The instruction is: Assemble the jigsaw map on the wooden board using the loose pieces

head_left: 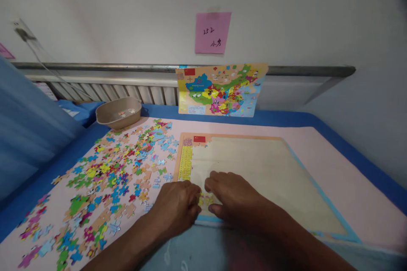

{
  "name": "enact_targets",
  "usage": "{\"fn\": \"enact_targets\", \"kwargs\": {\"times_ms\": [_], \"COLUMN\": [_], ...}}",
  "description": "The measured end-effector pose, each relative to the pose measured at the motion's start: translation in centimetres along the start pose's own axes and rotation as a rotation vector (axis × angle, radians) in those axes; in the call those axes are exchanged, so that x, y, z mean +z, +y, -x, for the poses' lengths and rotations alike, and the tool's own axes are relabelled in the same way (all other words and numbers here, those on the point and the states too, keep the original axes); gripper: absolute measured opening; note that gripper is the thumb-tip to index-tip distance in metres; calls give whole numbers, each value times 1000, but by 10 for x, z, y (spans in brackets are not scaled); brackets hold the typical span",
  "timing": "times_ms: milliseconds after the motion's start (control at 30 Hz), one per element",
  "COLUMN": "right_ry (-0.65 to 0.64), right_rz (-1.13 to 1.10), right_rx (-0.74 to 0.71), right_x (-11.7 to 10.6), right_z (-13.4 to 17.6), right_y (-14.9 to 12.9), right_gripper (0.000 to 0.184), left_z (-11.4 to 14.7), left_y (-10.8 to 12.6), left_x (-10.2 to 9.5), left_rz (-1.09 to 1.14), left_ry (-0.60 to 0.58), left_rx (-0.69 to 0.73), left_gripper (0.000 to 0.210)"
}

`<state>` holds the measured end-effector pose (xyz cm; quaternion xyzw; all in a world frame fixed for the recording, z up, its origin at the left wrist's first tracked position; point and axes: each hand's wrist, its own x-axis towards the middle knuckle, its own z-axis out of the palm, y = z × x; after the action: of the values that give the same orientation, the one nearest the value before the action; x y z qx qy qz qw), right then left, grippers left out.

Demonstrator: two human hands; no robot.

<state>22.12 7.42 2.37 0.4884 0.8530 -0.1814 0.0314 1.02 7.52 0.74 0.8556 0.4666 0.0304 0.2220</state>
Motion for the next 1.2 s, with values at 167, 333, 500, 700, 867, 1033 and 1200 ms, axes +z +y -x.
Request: {"fn": "enact_targets", "kwargs": {"times_ms": [167,333,500,700,867,1033,1200], "right_ry": [10,-5,15,74,52,71,122], "right_rz": [12,21,28,-20,-59,-102,-116], "right_rx": [-2,11,56,37,70,33,23], "right_x": [17,17,21,29,28,33,33], "right_z": [-4,-8,-13,-14,-15,-16,-14], "right_y": [-2,-1,-2,-1,-5,-3,-6], "right_gripper": [24,21,19,22,19,21,20], "left_z": [-1,-9,-9,6,13,12,10], "left_y": [-1,-7,-12,-33,-48,-53,-53], "left_x": [9,21,22,7,-7,-10,-7], "left_rz": [22,19,16,93,96,96,136], "left_ry": [17,6,44,160,182,153,143], "left_rx": [-19,-1,-15,-141,-208,-204,-193], "left_gripper": [6,8,8,11,4,8,14]}}
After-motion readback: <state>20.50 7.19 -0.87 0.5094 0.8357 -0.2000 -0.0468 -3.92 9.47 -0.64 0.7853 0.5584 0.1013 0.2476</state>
